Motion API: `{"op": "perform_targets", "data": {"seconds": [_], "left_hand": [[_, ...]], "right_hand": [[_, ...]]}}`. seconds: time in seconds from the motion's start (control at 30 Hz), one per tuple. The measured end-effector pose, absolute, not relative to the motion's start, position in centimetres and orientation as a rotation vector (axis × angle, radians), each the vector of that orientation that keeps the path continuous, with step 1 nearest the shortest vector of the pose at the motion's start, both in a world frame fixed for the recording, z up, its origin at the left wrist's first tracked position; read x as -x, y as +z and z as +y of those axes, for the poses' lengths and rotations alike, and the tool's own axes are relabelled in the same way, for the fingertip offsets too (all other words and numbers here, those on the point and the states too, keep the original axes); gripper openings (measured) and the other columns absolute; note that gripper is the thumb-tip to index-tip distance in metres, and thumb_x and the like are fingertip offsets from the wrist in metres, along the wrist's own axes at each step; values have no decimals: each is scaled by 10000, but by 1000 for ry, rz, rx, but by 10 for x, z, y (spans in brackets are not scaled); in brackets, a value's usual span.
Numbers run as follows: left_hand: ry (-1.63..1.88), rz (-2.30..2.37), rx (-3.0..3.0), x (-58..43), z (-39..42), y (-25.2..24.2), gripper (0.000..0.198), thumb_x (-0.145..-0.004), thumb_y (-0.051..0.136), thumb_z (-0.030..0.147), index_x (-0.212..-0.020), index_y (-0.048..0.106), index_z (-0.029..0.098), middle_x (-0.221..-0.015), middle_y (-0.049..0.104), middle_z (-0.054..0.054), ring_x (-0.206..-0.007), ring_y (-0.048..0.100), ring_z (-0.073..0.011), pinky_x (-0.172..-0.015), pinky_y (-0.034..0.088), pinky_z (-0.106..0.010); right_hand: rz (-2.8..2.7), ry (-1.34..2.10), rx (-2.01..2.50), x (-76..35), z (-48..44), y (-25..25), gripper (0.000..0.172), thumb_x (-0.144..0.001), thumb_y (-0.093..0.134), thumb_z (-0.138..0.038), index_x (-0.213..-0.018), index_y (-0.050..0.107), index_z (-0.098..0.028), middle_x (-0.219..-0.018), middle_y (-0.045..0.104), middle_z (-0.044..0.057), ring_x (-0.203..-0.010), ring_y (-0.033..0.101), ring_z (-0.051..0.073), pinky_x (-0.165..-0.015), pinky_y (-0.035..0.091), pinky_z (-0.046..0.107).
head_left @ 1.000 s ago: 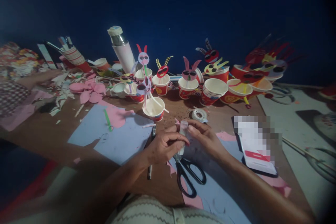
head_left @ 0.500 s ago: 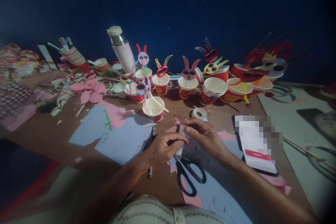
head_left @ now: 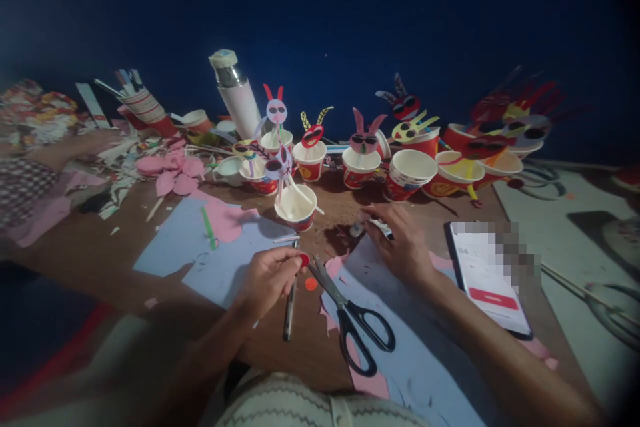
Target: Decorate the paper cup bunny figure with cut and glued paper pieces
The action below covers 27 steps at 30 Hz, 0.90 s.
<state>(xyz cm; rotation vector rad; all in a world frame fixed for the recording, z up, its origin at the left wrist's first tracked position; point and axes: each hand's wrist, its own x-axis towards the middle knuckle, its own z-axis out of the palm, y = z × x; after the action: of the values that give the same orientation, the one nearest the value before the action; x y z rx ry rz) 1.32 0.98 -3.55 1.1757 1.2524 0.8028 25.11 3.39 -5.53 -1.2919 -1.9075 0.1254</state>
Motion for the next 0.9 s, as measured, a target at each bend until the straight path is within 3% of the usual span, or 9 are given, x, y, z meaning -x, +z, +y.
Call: {"op": "perform_targets", "data": {"seconds": [0.33,0.57,0.9], "left_hand": [[660,1092,-826,-17,9,-46,137,-710,549,251,-693,568,116,-556,547,10,-313,303,-5,-324,168,-161],[562,1011,-740,-26,7,-44,105,-695,536,233,-663,540,133,-522,504,25,-302,278,0,-312,159,-154],[537,975,-758,-36,9,-42,107,-719,536,233,-684,553,133,-496,499,29,-298,294,-12,-296,201,-149]], "right_hand": [[-2050,-193,1273,-241,18,-36,174,-801,585,-182,-968,596,-229,-1016,625,67,-918,541,230,-782,352,384],[-2333,36,912,-217,-1,-39,203,-805,565,-143,-978,599,-243,-906,648,23,-810,532,175,-756,340,356],[-2325,38,903,-217,0,-52,147,-818,544,-148,-930,618,-207,-886,654,44,-799,540,182,-703,362,339]]}}
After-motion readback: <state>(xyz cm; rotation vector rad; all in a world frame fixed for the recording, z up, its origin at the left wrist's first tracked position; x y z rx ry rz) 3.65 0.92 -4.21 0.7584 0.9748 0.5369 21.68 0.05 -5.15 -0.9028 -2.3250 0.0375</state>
